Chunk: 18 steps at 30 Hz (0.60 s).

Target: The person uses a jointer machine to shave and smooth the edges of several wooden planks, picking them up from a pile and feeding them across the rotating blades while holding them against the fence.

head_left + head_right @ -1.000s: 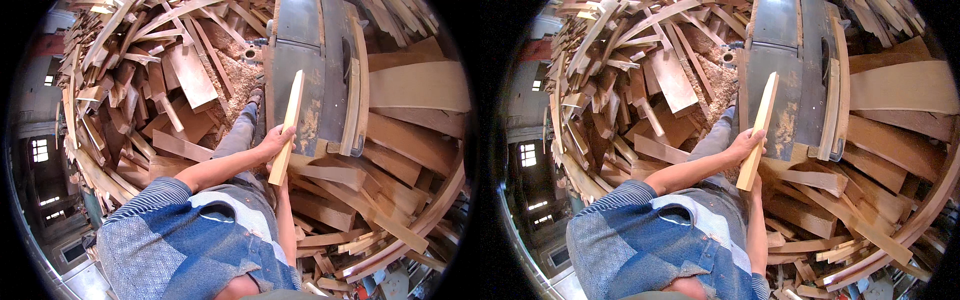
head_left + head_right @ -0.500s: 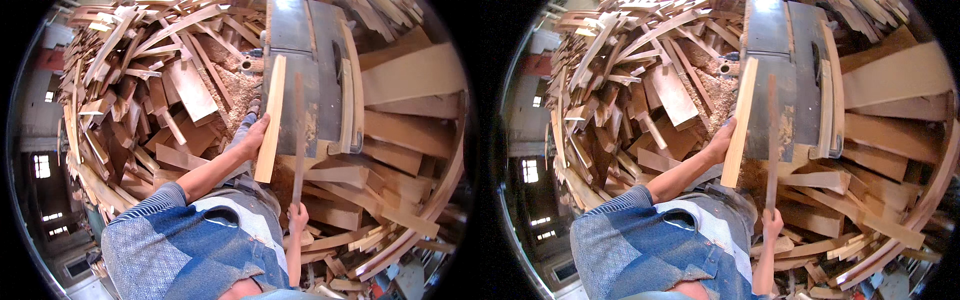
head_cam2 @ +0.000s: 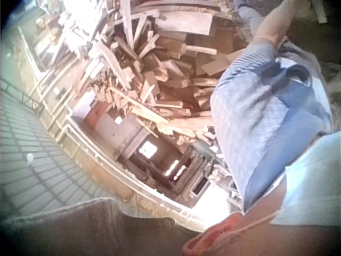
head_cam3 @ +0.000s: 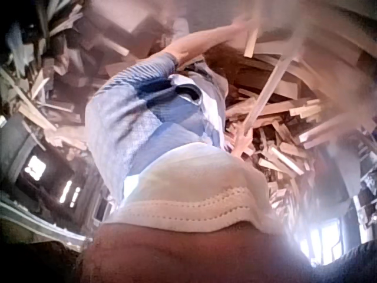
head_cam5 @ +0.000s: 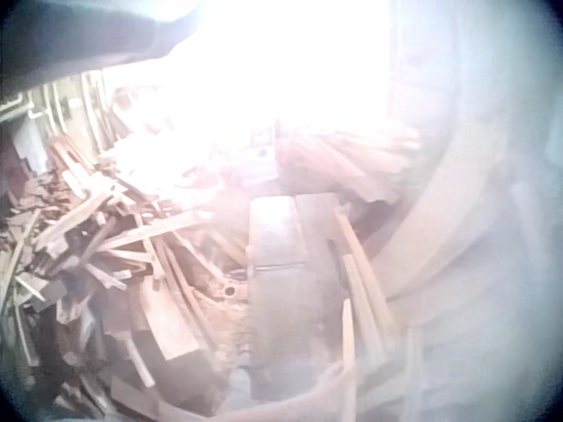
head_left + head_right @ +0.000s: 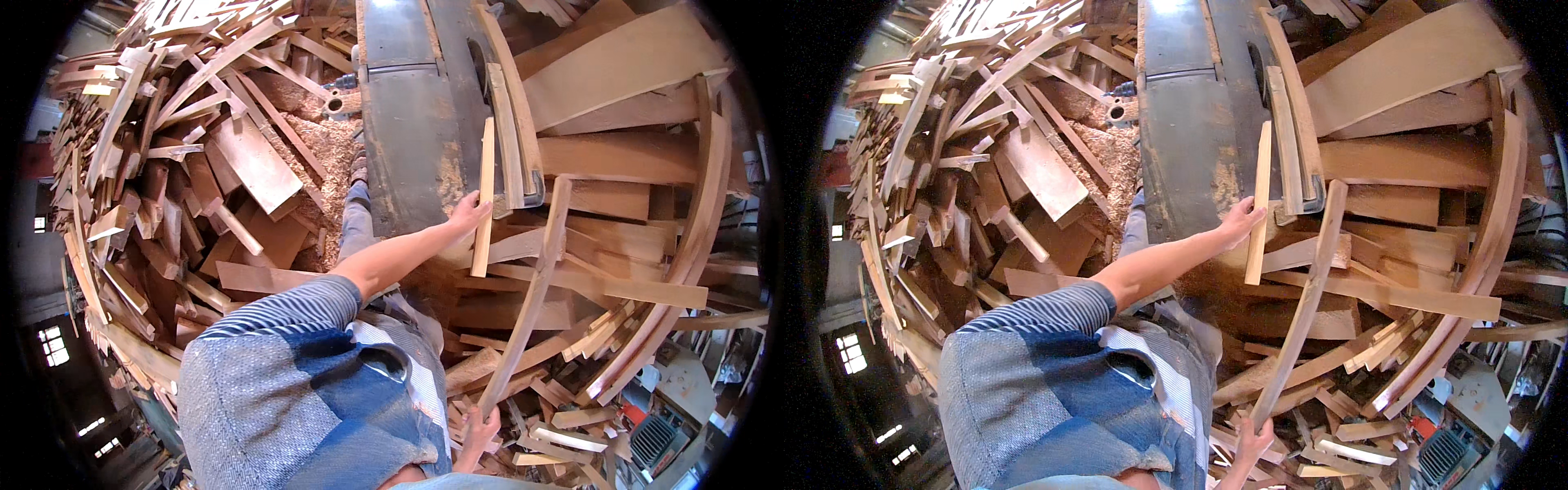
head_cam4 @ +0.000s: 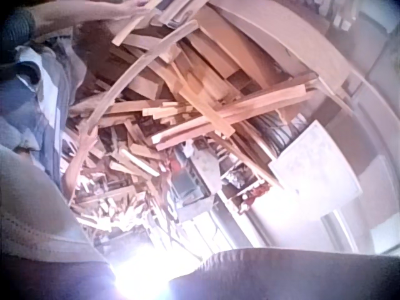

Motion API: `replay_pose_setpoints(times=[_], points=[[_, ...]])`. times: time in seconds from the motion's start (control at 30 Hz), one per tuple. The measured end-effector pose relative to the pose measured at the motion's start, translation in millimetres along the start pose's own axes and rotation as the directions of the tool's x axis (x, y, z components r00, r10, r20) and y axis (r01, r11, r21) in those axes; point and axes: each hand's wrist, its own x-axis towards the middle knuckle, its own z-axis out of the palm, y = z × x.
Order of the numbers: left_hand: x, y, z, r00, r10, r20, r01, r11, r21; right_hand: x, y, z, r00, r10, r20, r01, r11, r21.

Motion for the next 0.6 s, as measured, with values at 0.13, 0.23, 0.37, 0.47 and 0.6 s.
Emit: replay_pose_setpoints(times=[0.13,0.23,0.37,0.47,0.6], points=[[43,-6,21,0.992,0.032,-0.123,-0.031,0.999,0.008,-28,17,-14,0.999,-0.018,-0.04,0.011,0.985,-0.171],[83,-6,18,0.989,-0.023,-0.147,0.038,0.995,0.097,-46,3,-17,1.0,0.012,0.004,-0.01,0.958,-0.286],[112,17,24,0.974,0.127,-0.19,0.05,0.692,0.72,-54,38,-20,1.0,0.029,0.001,-0.028,0.966,-0.258],[126,16,20,0.97,0.128,-0.205,0.011,0.823,0.567,-45,36,-27,0.998,-0.036,0.06,0.052,0.949,-0.31],[111,17,33,0.919,0.206,-0.335,-0.032,0.889,0.457,-50,29,-34,0.999,-0.041,0.031,0.049,0.941,-0.335]])
